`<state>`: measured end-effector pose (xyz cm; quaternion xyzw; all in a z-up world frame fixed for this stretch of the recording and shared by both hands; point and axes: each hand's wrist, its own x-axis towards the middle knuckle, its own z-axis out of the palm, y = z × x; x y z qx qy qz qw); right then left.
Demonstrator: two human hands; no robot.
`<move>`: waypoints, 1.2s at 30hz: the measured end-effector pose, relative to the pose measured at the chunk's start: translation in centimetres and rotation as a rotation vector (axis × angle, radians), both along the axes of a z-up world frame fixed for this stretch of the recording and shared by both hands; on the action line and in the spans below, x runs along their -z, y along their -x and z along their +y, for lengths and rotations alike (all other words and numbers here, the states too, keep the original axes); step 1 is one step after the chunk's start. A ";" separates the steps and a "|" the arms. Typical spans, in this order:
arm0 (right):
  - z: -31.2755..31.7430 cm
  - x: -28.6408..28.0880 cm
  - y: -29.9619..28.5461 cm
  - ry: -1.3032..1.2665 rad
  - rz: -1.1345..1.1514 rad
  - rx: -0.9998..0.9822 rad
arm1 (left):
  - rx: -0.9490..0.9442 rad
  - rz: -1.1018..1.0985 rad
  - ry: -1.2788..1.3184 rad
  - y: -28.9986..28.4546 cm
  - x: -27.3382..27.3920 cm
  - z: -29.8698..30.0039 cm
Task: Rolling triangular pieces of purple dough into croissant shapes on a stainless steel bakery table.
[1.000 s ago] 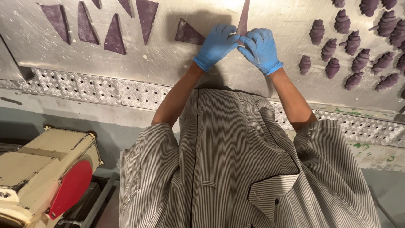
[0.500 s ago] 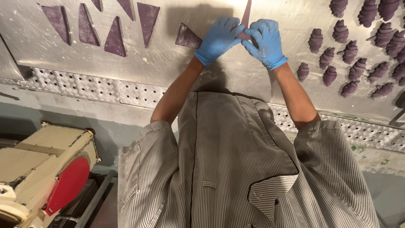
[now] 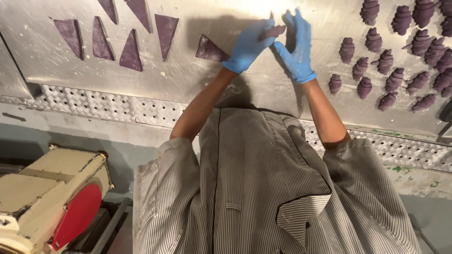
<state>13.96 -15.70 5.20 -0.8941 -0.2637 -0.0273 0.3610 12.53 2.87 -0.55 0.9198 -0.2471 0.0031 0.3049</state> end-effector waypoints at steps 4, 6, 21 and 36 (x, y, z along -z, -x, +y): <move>-0.2 -2.0 0.2 -0.681 0.623 -0.126 | -0.377 0.684 1.045 2.3 -2.9 -0.4; -0.6 -2.4 -0.2 -0.567 0.717 -0.121 | -0.422 0.828 1.192 3.0 -4.7 -0.3; -3.1 -10.7 4.1 -0.665 0.786 -0.048 | -0.189 0.593 1.212 7.0 -9.3 -2.3; -4.9 -10.3 5.6 -0.656 0.720 0.063 | -0.161 0.685 1.385 7.7 -9.3 -4.5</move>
